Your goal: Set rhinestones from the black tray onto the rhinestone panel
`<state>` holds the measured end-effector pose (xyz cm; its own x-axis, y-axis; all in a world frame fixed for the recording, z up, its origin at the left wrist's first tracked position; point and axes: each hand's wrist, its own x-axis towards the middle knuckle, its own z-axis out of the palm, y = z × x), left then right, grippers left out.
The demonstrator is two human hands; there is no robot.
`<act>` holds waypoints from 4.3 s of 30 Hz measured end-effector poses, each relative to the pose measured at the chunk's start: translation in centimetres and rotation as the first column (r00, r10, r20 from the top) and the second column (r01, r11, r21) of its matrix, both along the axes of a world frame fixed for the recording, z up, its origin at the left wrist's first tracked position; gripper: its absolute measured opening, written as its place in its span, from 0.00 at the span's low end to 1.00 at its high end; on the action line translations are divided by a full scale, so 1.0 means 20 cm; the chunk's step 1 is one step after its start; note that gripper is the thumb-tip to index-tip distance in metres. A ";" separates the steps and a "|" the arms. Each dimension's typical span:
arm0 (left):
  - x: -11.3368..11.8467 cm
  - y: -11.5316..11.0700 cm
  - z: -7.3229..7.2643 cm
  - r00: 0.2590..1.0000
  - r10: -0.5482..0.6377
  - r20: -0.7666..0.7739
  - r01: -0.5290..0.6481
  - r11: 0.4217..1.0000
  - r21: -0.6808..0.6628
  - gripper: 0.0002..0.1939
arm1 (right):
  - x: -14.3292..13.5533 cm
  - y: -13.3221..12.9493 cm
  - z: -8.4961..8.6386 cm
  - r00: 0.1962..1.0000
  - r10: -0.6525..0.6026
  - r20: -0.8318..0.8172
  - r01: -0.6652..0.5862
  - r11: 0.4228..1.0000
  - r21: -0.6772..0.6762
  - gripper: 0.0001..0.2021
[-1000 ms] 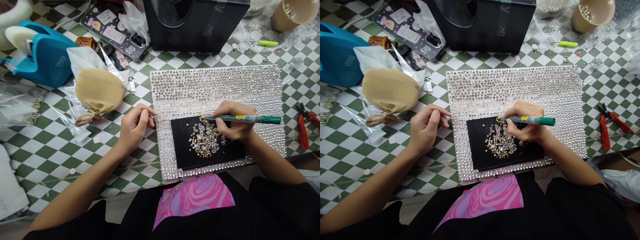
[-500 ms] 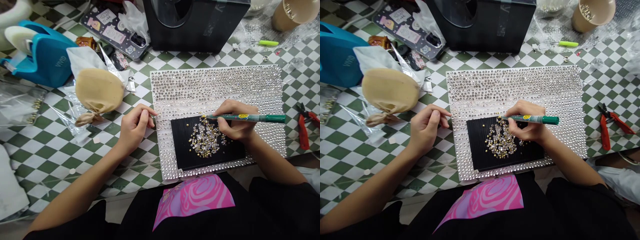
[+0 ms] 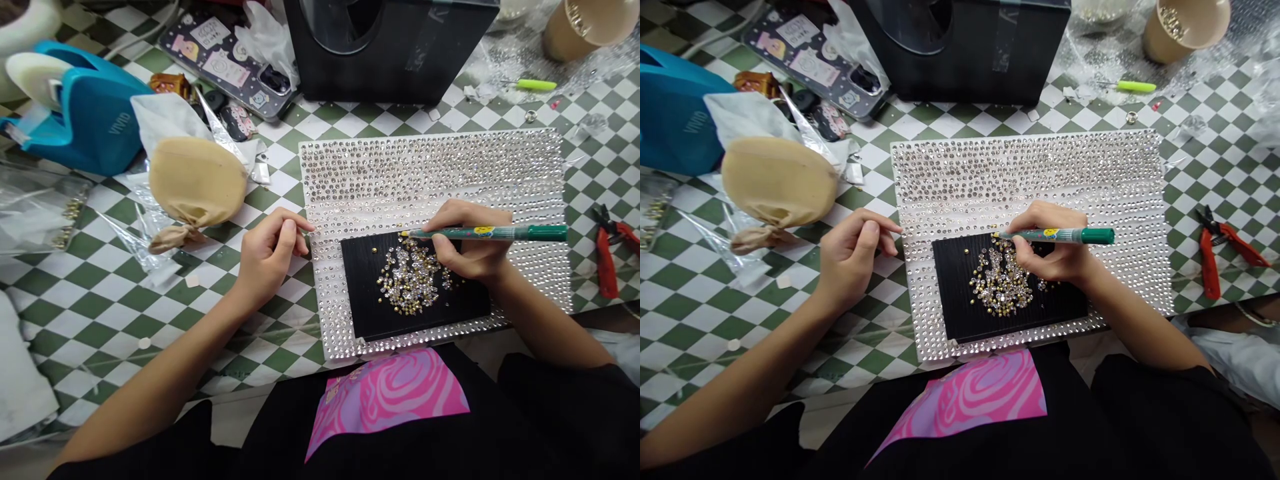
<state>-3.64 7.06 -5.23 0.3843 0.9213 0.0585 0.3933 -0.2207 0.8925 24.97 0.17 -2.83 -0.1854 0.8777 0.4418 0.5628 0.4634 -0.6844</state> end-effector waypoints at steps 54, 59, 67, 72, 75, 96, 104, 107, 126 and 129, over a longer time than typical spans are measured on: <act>0.00 0.00 -0.01 0.997 -0.008 0.077 0.010 1.000 -0.026 0.12 | -0.01 0.00 -0.01 0.998 -0.052 -0.020 0.053 0.997 0.059 0.11; 0.00 0.00 -0.02 0.997 -0.006 0.076 0.008 1.000 -0.029 0.12 | 0.00 0.00 0.00 0.999 0.049 -0.012 -0.050 0.999 -0.020 0.11; -0.01 -0.01 -0.01 0.999 -0.002 0.042 0.004 0.999 -0.037 0.13 | 0.00 0.00 0.00 0.999 0.036 -0.032 -0.037 0.999 -0.029 0.10; -0.01 0.00 -0.01 1.000 -0.003 0.023 0.004 0.999 -0.031 0.13 | 0.01 0.00 0.00 0.998 0.021 -0.065 -0.024 0.999 -0.038 0.10; -0.01 0.00 -0.01 1.000 -0.003 0.020 0.004 0.999 -0.037 0.13 | 0.01 0.00 0.00 0.997 0.020 -0.074 -0.023 0.999 -0.045 0.11; 0.00 -0.01 0.00 1.000 0.001 0.019 0.000 0.998 -0.055 0.13 | -0.02 0.02 -0.01 0.973 -0.219 0.071 0.222 0.974 -0.049 0.09; 0.00 0.00 0.00 1.000 -0.011 0.024 0.012 0.999 -0.038 0.13 | -0.02 0.02 0.00 0.971 -0.224 0.084 0.231 0.969 -0.085 0.08; 0.00 0.00 0.00 0.999 -0.013 0.034 0.014 0.999 -0.036 0.13 | -0.02 0.02 -0.01 0.970 -0.235 0.067 0.240 0.967 -0.085 0.08; 0.00 0.00 0.00 0.999 -0.015 0.032 0.017 0.999 -0.035 0.13 | 0.00 0.00 -0.02 0.978 -0.194 -0.073 0.192 0.981 -0.036 0.08; 0.00 0.00 0.00 1.000 -0.011 -0.001 0.011 1.000 -0.025 0.14 | 0.01 -0.01 -0.02 0.987 -0.133 -0.091 0.129 0.990 -0.047 0.07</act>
